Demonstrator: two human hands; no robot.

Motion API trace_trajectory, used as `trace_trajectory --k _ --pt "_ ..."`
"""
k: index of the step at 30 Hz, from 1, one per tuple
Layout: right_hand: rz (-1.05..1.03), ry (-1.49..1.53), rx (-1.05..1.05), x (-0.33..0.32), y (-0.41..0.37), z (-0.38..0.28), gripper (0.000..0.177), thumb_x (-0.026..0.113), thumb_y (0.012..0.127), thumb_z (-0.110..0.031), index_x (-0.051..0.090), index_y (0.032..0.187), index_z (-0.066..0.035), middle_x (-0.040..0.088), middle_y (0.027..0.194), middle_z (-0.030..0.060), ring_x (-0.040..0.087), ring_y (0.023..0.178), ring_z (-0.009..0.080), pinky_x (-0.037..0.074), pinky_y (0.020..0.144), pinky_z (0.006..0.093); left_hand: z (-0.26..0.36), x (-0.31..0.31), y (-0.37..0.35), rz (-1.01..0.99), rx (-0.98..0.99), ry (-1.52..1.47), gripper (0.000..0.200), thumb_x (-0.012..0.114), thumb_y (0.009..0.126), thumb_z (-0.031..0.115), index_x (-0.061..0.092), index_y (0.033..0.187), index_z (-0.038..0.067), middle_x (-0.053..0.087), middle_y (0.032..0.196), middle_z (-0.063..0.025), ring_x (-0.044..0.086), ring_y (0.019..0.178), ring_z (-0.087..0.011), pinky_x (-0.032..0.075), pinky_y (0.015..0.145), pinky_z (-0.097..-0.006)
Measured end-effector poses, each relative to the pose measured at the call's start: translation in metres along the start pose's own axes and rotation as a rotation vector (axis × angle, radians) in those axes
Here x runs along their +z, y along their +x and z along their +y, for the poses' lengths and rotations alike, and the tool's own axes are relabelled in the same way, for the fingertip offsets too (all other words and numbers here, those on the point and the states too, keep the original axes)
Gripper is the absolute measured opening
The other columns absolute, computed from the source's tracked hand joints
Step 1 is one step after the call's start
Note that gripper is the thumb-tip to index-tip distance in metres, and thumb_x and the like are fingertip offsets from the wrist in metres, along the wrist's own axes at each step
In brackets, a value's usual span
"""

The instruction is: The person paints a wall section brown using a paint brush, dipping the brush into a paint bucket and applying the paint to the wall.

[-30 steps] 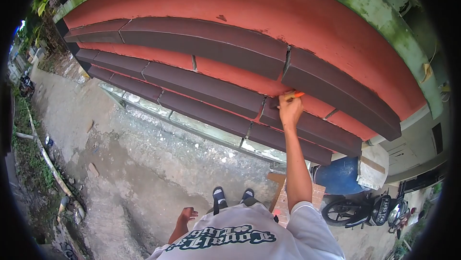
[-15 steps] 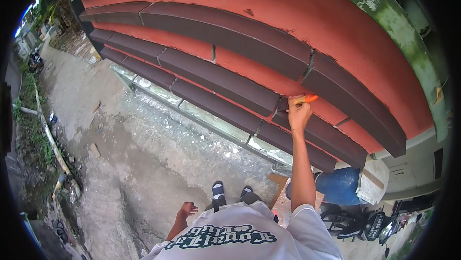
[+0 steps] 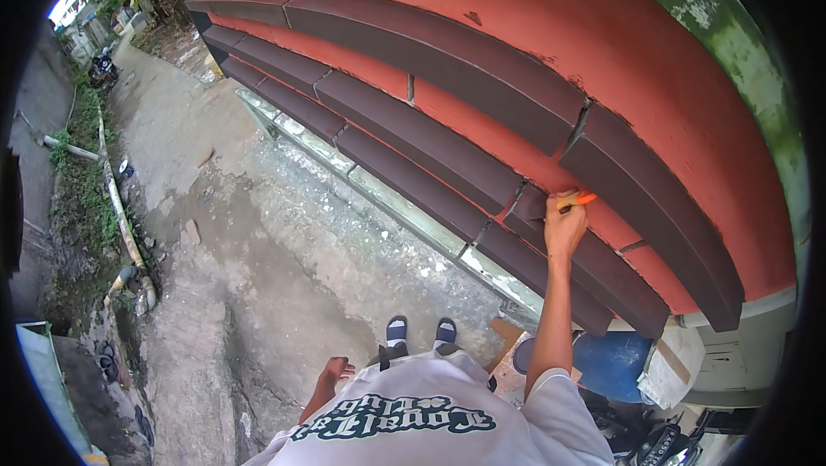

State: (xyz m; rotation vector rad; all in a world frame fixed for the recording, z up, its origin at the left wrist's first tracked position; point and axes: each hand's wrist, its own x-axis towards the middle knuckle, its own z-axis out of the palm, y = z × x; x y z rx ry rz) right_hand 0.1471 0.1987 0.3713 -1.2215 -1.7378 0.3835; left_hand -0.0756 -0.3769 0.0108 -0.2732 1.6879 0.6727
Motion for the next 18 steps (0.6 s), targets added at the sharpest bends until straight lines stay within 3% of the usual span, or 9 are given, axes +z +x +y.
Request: trace_trajectory --k 3,6,8,11,15,18 --pt "0.055 -0.132 -0.026 -0.018 0.005 0.011 0.019 0.073 0.092 -0.014 0.066 0.097 0.004 0.065 0.080 0.0099 0.065 0.068 0.0158 0.060 0.055 0.0330 0.005 0.020 -0.008 0.012 0.031 -0.048 0.038 0.050 0.094 0.025 0.064 0.120 0.002 0.075 0.108 -0.0128 0.073 0.093 -0.0266 0.054 0.078 -0.0433" --pt "-0.005 0.259 0.256 -0.010 0.001 -0.019 0.019 0.076 0.087 -0.016 0.066 0.092 0.000 0.068 0.082 0.0147 0.070 0.076 0.0334 0.052 0.071 0.0451 0.016 0.040 -0.017 0.001 0.018 0.031 0.041 0.049 0.094 0.025 0.063 0.124 0.001 0.075 0.110 -0.0138 0.072 0.098 -0.0275 0.054 0.084 -0.0440" --pt "-0.080 0.169 0.219 -0.003 -0.003 -0.035 0.018 0.075 0.088 -0.016 0.065 0.092 -0.001 0.067 0.078 0.0146 0.069 0.077 0.0383 0.052 0.076 0.0465 0.022 0.050 -0.021 -0.006 0.015 0.091 0.042 0.049 0.094 0.024 0.063 0.125 0.000 0.074 0.111 -0.0141 0.071 0.100 -0.0277 0.054 0.087 -0.0444" --pt "-0.009 0.007 -0.008 -0.005 -0.003 -0.019 0.018 0.071 0.089 -0.018 0.064 0.094 -0.002 0.067 0.085 0.0193 0.068 0.082 0.0417 0.052 0.076 0.0478 0.031 0.060 -0.011 -0.020 0.028 0.119 0.039 0.051 0.094 0.025 0.064 0.122 0.001 0.075 0.109 -0.0135 0.071 0.098 -0.0266 0.055 0.082 -0.0433" --pt "0.050 -0.145 -0.017 -0.051 0.003 0.012 0.018 0.068 0.085 -0.015 0.063 0.095 -0.001 0.066 0.089 0.0205 0.068 0.083 0.0430 0.053 0.077 0.0515 0.058 0.067 -0.009 0.000 0.091 0.138 0.030 0.056 0.094 0.025 0.067 0.111 0.002 0.075 0.105 -0.0128 0.073 0.091 -0.0253 0.054 0.074 -0.0410" --pt "-0.003 -0.222 -0.036 -0.073 0.002 -0.004 0.017 0.066 0.085 -0.013 0.064 0.096 -0.001 0.067 0.089 0.0206 0.068 0.083 0.0431 0.054 0.075 0.0511 0.079 0.076 -0.016 0.034 0.163 0.140 0.025 0.059 0.092 0.024 0.066 0.103 0.003 0.075 0.100 -0.0114 0.073 0.088 -0.0248 0.054 0.072 -0.0413"
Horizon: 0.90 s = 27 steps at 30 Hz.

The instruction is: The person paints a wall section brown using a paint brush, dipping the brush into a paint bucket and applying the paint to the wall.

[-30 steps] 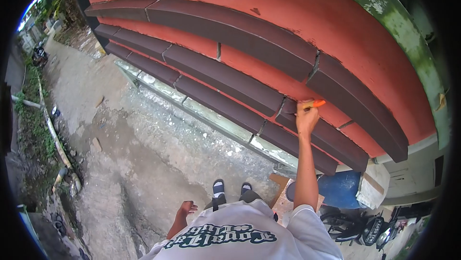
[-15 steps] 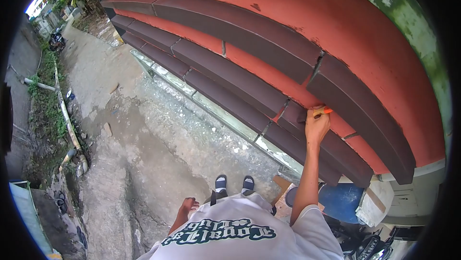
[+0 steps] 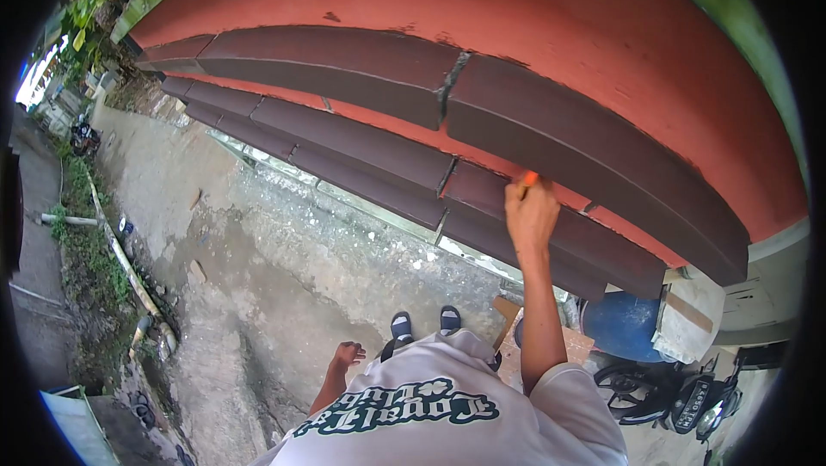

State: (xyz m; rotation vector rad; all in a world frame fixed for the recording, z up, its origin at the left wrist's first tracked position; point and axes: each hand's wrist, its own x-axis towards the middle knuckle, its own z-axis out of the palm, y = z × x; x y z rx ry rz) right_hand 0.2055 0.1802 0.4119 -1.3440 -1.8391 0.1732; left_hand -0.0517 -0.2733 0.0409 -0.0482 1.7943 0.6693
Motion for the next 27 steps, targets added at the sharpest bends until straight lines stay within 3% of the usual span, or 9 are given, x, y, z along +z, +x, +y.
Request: trace_trajectory --k 4,7,9,15,19,21,23,27 --pt "-0.111 0.055 -0.127 0.028 -0.008 -0.031 0.022 0.065 0.091 -0.016 0.066 0.104 0.001 0.067 0.102 0.0220 0.069 0.088 0.0424 0.056 0.074 0.0519 0.014 0.018 0.001 -0.003 0.025 0.009 0.023 0.060 0.091 0.024 0.067 0.099 0.003 0.074 0.095 -0.0105 0.073 0.085 -0.0241 0.053 0.069 -0.0402" --pt "-0.167 0.272 -0.096 0.042 -0.008 -0.055 0.017 0.068 0.090 -0.015 0.064 0.102 -0.003 0.065 0.096 0.0170 0.068 0.087 0.0422 0.055 0.074 0.0515 0.018 0.032 0.002 0.007 0.035 0.043 0.023 0.060 0.091 0.024 0.067 0.096 0.002 0.073 0.091 -0.0106 0.073 0.082 -0.0237 0.053 0.064 -0.0376" --pt "-0.161 0.351 -0.078 0.045 -0.008 -0.050 0.015 0.069 0.088 -0.013 0.063 0.099 -0.004 0.065 0.095 0.0166 0.068 0.087 0.0422 0.054 0.074 0.0508 0.012 0.042 0.001 0.024 0.058 0.079 0.025 0.061 0.090 0.025 0.067 0.097 0.001 0.074 0.091 -0.0126 0.072 0.077 -0.0237 0.052 0.059 -0.0351" --pt "-0.109 0.290 0.024 0.016 -0.017 -0.001 0.012 0.069 0.086 -0.012 0.065 0.091 -0.003 0.069 0.093 0.0171 0.070 0.087 0.0407 0.055 0.077 0.0488 -0.002 0.045 -0.007 0.003 0.020 0.097 0.036 0.064 0.090 0.028 0.069 0.110 -0.002 0.075 0.098 -0.0156 0.072 0.085 -0.0254 0.055 0.065 -0.0387" --pt "-0.029 0.072 0.073 -0.028 -0.012 0.014 0.012 0.066 0.088 -0.012 0.066 0.095 -0.002 0.069 0.094 0.0192 0.070 0.083 0.0429 0.055 0.072 0.0511 -0.053 0.001 0.060 -0.205 0.500 0.782 0.038 0.064 0.092 0.033 0.071 0.112 0.001 0.075 0.100 -0.0128 0.071 0.083 -0.0258 0.055 0.068 -0.0420" --pt "0.021 -0.023 0.054 -0.022 -0.012 0.009 0.013 0.066 0.088 -0.012 0.066 0.095 -0.002 0.069 0.094 0.0200 0.070 0.081 0.0434 0.056 0.072 0.0512 -0.032 -0.004 0.047 -0.160 0.291 0.533 0.036 0.064 0.093 0.033 0.070 0.112 0.004 0.074 0.099 -0.0117 0.070 0.081 -0.0247 0.054 0.068 -0.0422" --pt "0.013 -0.004 0.023 -0.010 -0.016 -0.010 0.014 0.067 0.088 -0.013 0.067 0.095 -0.001 0.068 0.095 0.0220 0.070 0.082 0.0438 0.056 0.071 0.0520 -0.027 -0.009 0.054 -0.107 -0.025 0.067 0.033 0.063 0.094 0.033 0.067 0.113 0.007 0.073 0.097 -0.0101 0.069 0.078 -0.0229 0.052 0.067 -0.0418" --pt "-0.005 0.062 -0.085 0.057 -0.021 -0.059 0.019 0.067 0.089 -0.015 0.066 0.100 0.000 0.068 0.102 0.0210 0.069 0.083 0.0425 0.057 0.072 0.0529 0.020 -0.025 0.035 -0.088 -0.052 0.147 0.031 0.062 0.092 0.032 0.064 0.113 0.009 0.073 0.098 -0.0086 0.069 0.077 -0.0220 0.050 0.067 -0.0394"
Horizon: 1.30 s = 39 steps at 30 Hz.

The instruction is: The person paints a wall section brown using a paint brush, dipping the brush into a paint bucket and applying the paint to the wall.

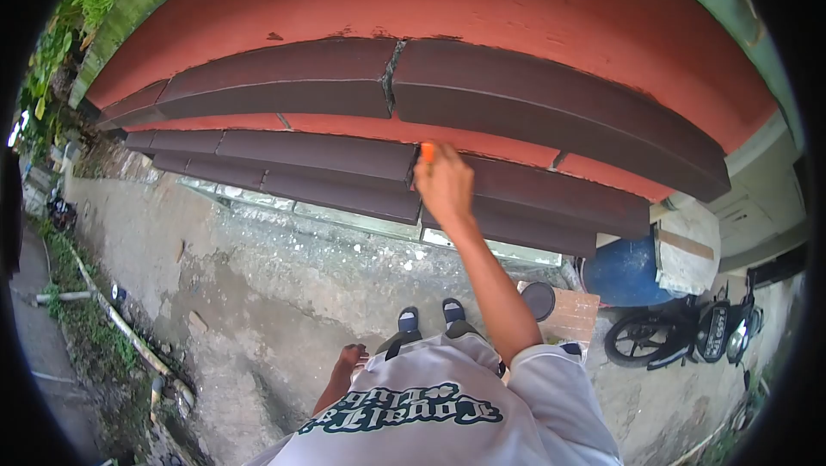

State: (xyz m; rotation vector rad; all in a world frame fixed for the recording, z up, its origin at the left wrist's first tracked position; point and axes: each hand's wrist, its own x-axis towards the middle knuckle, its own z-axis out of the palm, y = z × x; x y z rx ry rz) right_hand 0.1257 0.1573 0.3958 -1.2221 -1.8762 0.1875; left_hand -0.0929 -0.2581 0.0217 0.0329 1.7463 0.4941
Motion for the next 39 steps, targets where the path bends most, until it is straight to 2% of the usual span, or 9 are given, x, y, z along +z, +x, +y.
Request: trace_trajectory --k 3,9,12,17,25,28,30,32,39 --pt "-0.053 0.303 0.246 0.009 0.008 -0.022 0.016 0.071 0.089 -0.017 0.065 0.093 -0.003 0.069 0.087 0.0178 0.070 0.077 0.0391 0.054 0.069 0.0479 0.016 -0.017 0.013 -0.037 -0.003 0.072 0.030 0.062 0.092 0.032 0.063 0.112 0.009 0.073 0.098 -0.0083 0.069 0.078 -0.0223 0.049 0.066 -0.0396" --pt "0.150 0.201 0.277 -0.030 -0.020 0.042 0.014 0.072 0.088 -0.017 0.066 0.090 -0.004 0.069 0.076 0.0157 0.071 0.076 0.0373 0.054 0.070 0.0451 0.040 -0.036 0.032 -0.090 0.026 0.170 0.030 0.062 0.092 0.031 0.063 0.111 0.009 0.072 0.097 -0.0077 0.069 0.078 -0.0226 0.050 0.069 -0.0418" --pt "0.171 -0.051 0.309 -0.076 -0.022 0.070 0.014 0.071 0.086 -0.015 0.066 0.092 -0.004 0.070 0.081 0.0178 0.071 0.080 0.0402 0.054 0.072 0.0488 0.044 -0.043 0.037 -0.122 0.055 0.201 0.032 0.060 0.093 0.033 0.063 0.115 0.010 0.072 0.107 -0.0090 0.070 0.092 -0.0243 0.050 0.079 -0.0437" --pt "0.171 -0.382 0.293 -0.081 -0.010 0.055 0.018 0.072 0.085 -0.013 0.065 0.093 0.002 0.069 0.087 0.0227 0.071 0.085 0.0436 0.057 0.074 0.0525 0.034 -0.049 0.044 -0.145 -0.004 0.243 0.030 0.059 0.094 0.032 0.064 0.112 0.009 0.072 0.100 -0.0080 0.070 0.082 -0.0238 0.051 0.073 -0.0425" --pt "0.112 0.229 0.371 -0.019 0.003 0.013 0.017 0.073 0.090 -0.021 0.070 0.092 -0.005 0.073 0.086 0.0188 0.072 0.087 0.0422 0.056 0.079 0.0479 0.022 -0.043 0.056 -0.153 -0.005 0.303 0.028 0.058 0.094 0.032 0.065 0.107 0.008 0.072 0.095 -0.0072 0.069 0.080 -0.0234 0.051 0.067 -0.0420" --pt "0.118 0.177 0.460 -0.063 -0.010 0.068 0.021 0.076 0.088 -0.024 0.071 0.095 -0.005 0.074 0.086 0.0189 0.072 0.090 0.0415 0.056 0.079 0.0478 0.030 -0.036 0.053 -0.255 0.313 0.591 0.027 0.058 0.094 0.032 0.067 0.102 0.008 0.072 0.093 -0.0068 0.069 0.082 -0.0228 0.051 0.069 -0.0415" --pt "0.172 0.032 0.460 -0.105 -0.021 0.108 0.029 0.080 0.089 -0.030 0.070 0.095 -0.004 0.073 0.085 0.0157 0.075 0.084 0.0301 0.056 0.075 0.0413 0.039 -0.024 0.054 -0.247 0.285 0.552 0.028 0.057 0.095 0.032 0.067 0.104 0.007 0.072 0.095 -0.0072 0.070 0.080 -0.0231 0.051 0.068 -0.0411" --pt "0.173 -0.126 0.499 -0.155 -0.029 0.136 0.025 0.077 0.089 -0.030 0.074 0.096 -0.005 0.075 0.089 0.0201 0.073 0.092 0.0416 0.057 0.080 0.0486 0.051 -0.010 0.054 -0.215 0.164 0.446 0.029 0.056 0.095 0.032 0.066 0.107 0.007 0.073 0.097 -0.0077 0.071 0.079 -0.0233 0.051 0.066 -0.0407" --pt "0.151 -0.585 0.479 -0.211 -0.032 0.163 0.010 0.071 0.086 -0.017 0.075 0.090 -0.008 0.074 0.082 0.0196 0.073 0.078 0.0407 0.058 0.074 0.0528 0.091 0.029 0.038 -0.194 0.090 0.408 0.030 0.055 0.098 0.033 0.063 0.113 0.008 0.074 0.101 -0.0080 0.072 0.081 -0.0227 0.051 0.064 -0.0390"
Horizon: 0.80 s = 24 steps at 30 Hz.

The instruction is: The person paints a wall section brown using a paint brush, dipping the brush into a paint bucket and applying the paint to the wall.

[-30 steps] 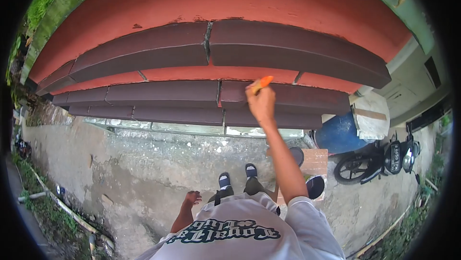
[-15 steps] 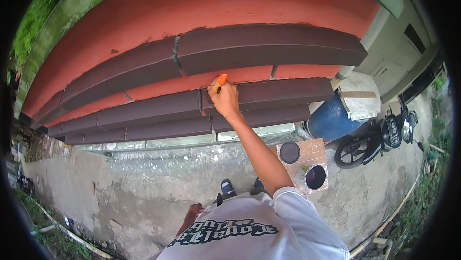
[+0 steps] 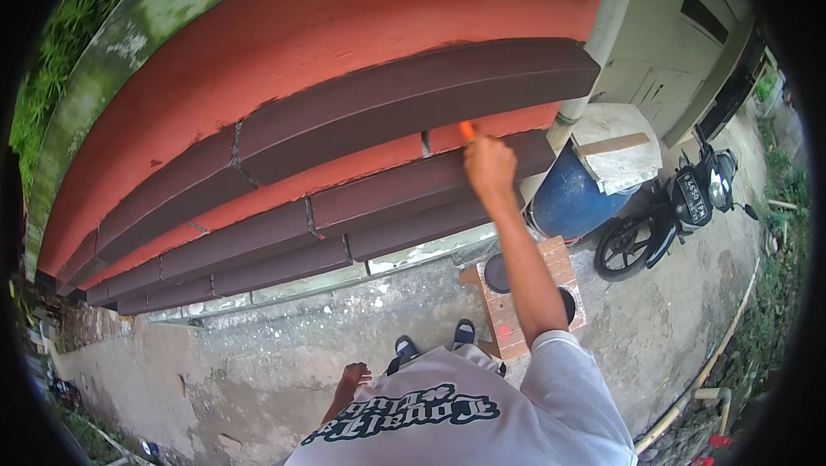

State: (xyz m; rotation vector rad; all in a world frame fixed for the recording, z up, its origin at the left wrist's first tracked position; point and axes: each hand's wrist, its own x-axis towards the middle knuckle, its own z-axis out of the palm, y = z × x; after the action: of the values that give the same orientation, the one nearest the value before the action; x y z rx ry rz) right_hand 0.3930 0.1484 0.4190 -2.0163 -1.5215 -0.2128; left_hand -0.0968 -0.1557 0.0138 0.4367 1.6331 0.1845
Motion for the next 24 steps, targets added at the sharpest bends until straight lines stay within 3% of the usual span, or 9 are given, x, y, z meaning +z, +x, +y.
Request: trace_trajectory --k 1,3,4,7,12,15,19,22,24 --pt "-0.057 0.046 -0.049 0.009 -0.005 -0.012 0.008 0.072 0.084 -0.015 0.075 0.083 -0.008 0.072 0.077 0.0197 0.073 0.075 0.0397 0.059 0.072 0.0512 0.005 0.004 -0.001 -0.006 0.001 -0.001 0.030 0.055 0.098 0.033 0.063 0.113 0.008 0.074 0.101 -0.0079 0.072 0.082 -0.0227 0.051 0.064 -0.0392" --pt "-0.101 0.053 -0.147 0.036 -0.019 -0.046 0.022 0.071 0.084 -0.014 0.072 0.105 -0.009 0.073 0.084 0.0210 0.073 0.077 0.0394 0.060 0.070 0.0513 0.011 0.010 -0.003 -0.015 -0.001 -0.001 0.029 0.056 0.097 0.032 0.063 0.113 0.009 0.074 0.102 -0.0077 0.072 0.082 -0.0227 0.051 0.065 -0.0394" --pt "-0.082 0.134 -0.203 0.036 -0.024 -0.067 0.019 0.071 0.084 -0.012 0.071 0.103 -0.007 0.073 0.083 0.0210 0.074 0.077 0.0394 0.061 0.071 0.0501 0.014 0.012 -0.002 -0.019 -0.007 0.013 0.029 0.056 0.097 0.033 0.063 0.113 0.009 0.073 0.102 -0.0076 0.072 0.082 -0.0228 0.050 0.065 -0.0395" --pt "-0.135 0.510 -0.108 0.046 -0.030 -0.096 0.018 0.068 0.089 -0.016 0.072 0.103 -0.006 0.072 0.083 0.0218 0.071 0.081 0.0454 0.058 0.073 0.0529 0.024 0.026 0.003 -0.034 -0.018 0.027 0.030 0.057 0.096 0.034 0.063 0.113 0.010 0.073 0.103 -0.0070 0.072 0.084 -0.0231 0.050 0.068 -0.0404" --pt "-0.115 0.660 0.027 0.042 -0.012 -0.041 0.018 0.067 0.090 -0.021 0.074 0.093 -0.004 0.072 0.083 0.0241 0.071 0.086 0.0434 0.057 0.076 0.0516 0.024 0.043 0.011 -0.047 -0.053 0.001 0.030 0.057 0.096 0.034 0.063 0.113 0.010 0.073 0.102 -0.0067 0.072 0.086 -0.0233 0.049 0.072 -0.0411" --pt "-0.072 0.576 0.128 0.013 0.007 0.026 0.018 0.072 0.087 -0.021 0.073 0.095 -0.005 0.073 0.084 0.0217 0.072 0.089 0.0428 0.056 0.081 0.0507 0.013 0.047 0.025 -0.082 -0.027 0.013 0.030 0.058 0.096 0.034 0.063 0.113 0.010 0.073 0.102 -0.0069 0.071 0.085 -0.0233 0.049 0.071 -0.0410" --pt "0.013 0.183 0.196 -0.008 0.040 0.118 0.016 0.073 0.083 -0.017 0.073 0.092 -0.004 0.072 0.085 0.0254 0.071 0.085 0.0458 0.056 0.078 0.0535 0.001 0.048 0.035 -0.145 0.077 0.146 0.030 0.058 0.096 0.034 0.064 0.113 0.010 0.073 0.102 -0.0071 0.071 0.083 -0.0236 0.049 0.070 -0.0410" --pt "0.166 0.048 0.152 -0.033 0.050 0.131 0.016 0.072 0.084 -0.014 0.074 0.092 -0.001 0.072 0.081 0.0243 0.072 0.079 0.0438 0.058 0.075 0.0535 0.005 0.055 0.037 -0.117 0.012 0.006 0.030 0.058 0.096 0.035 0.065 0.112 0.009 0.073 0.100 -0.0073 0.071 0.081 -0.0235 0.049 0.070 -0.0406" --pt "0.157 0.048 0.087 -0.018 0.051 0.124 0.013 0.071 0.083 -0.012 0.074 0.091 -0.003 0.072 0.083 0.0223 0.072 0.078 0.0425 0.059 0.074 0.0521 0.011 0.064 0.033 -0.092 0.010 0.137 0.033 0.057 0.098 0.025 0.062 0.120 0.001 0.072 0.112 -0.0157 0.072 0.098 -0.0287 0.058 0.082 -0.0444"
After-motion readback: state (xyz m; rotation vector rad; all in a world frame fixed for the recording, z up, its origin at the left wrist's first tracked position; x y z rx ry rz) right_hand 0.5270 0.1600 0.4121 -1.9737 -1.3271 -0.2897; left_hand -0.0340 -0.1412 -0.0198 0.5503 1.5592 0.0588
